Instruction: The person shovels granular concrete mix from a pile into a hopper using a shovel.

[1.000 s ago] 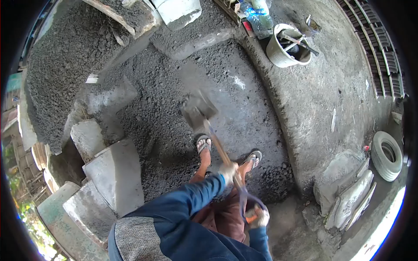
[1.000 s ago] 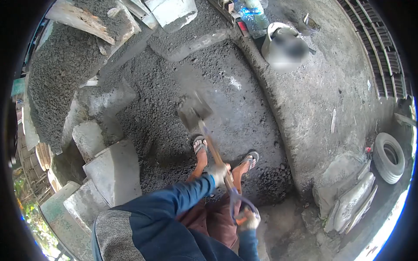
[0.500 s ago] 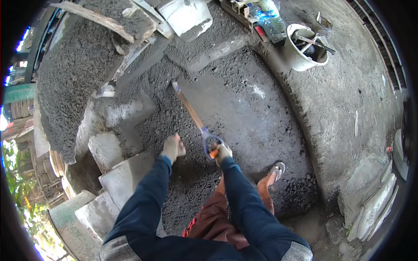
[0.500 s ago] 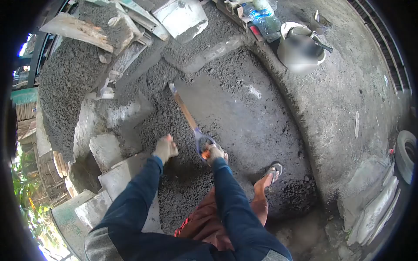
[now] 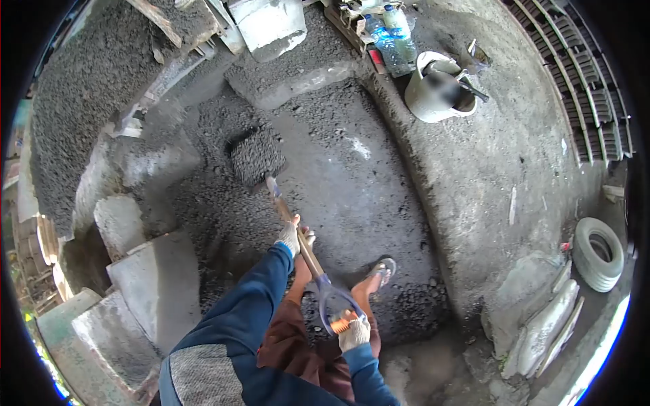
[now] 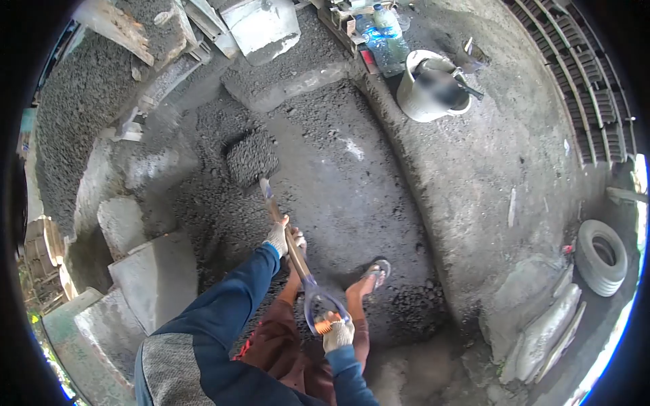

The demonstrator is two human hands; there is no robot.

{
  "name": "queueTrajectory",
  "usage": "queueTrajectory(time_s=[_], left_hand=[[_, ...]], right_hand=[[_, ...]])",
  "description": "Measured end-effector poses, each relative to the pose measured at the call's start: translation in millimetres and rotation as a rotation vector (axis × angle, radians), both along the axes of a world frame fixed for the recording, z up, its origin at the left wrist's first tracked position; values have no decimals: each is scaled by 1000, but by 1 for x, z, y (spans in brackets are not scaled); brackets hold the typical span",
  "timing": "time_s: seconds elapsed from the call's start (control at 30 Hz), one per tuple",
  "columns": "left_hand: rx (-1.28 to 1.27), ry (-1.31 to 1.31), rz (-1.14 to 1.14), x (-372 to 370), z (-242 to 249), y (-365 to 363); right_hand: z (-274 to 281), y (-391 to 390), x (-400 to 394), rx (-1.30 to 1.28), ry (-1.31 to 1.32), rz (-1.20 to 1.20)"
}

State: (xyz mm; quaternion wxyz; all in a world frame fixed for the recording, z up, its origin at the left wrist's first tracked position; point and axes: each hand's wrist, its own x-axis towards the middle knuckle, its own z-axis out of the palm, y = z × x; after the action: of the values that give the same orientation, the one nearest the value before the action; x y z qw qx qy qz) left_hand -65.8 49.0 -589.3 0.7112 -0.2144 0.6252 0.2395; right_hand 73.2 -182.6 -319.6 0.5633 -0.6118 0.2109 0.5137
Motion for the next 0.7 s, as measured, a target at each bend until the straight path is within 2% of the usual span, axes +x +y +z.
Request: queueTrajectory(time_s=[0.03,0.07,0.1,0.13,0.17,0.2,0.23,0.27,0.3,0.33,0.37,0.4,0.47,0.53,0.57,0.6,0.63,0.7], left_hand=[[56,-1,-73,4,-16,-13],[77,46,-201,22,0,-31],[111,96,-329,45,19,-50],[138,96,-237,64,30,-82],[181,89,-142,81,34,-108],[38,20,-138,95,40,-134],[-14,-59,-172,108,57,-163],[-66,-132,-112,121,62,-200],[-105,-248,-151,132,80,-230],[-139,-359,-192,142,103,-253],[-193,-360,-197,152,135,-273],[-243,-359,-206,160,167,-288],[-272,-394,-83,169,196,-318],[-193,-242,-89,161,339,-270],[-220,-248,-129,159,336,-265],[-114,-244,-77,152,387,-240],[-12,-322,-125,142,375,-229],[304,-341,-134,116,430,-163]], right_hand=[[-4,-23,13,-96,-6,-9],[-8,-52,31,-188,-10,-20],[-5,-66,53,-390,-153,199],[-17,-106,73,-319,-205,293],[1,-117,82,-300,-266,-168],[13,-149,109,-448,-253,-18],[42,-169,128,-462,-204,-104],[73,-193,146,-427,-209,-127],[50,-282,183,-504,-261,-3],[68,-289,192,-532,-270,11],[75,-273,194,-532,-270,18],[70,-257,195,-517,-262,34],[53,-194,184,-476,-237,97],[55,-170,183,-410,-205,132],[61,-166,185,-380,-190,146],[71,-168,190,-351,-179,149],[82,-174,196,-313,-167,143],[103,-188,217,-186,-144,91]])
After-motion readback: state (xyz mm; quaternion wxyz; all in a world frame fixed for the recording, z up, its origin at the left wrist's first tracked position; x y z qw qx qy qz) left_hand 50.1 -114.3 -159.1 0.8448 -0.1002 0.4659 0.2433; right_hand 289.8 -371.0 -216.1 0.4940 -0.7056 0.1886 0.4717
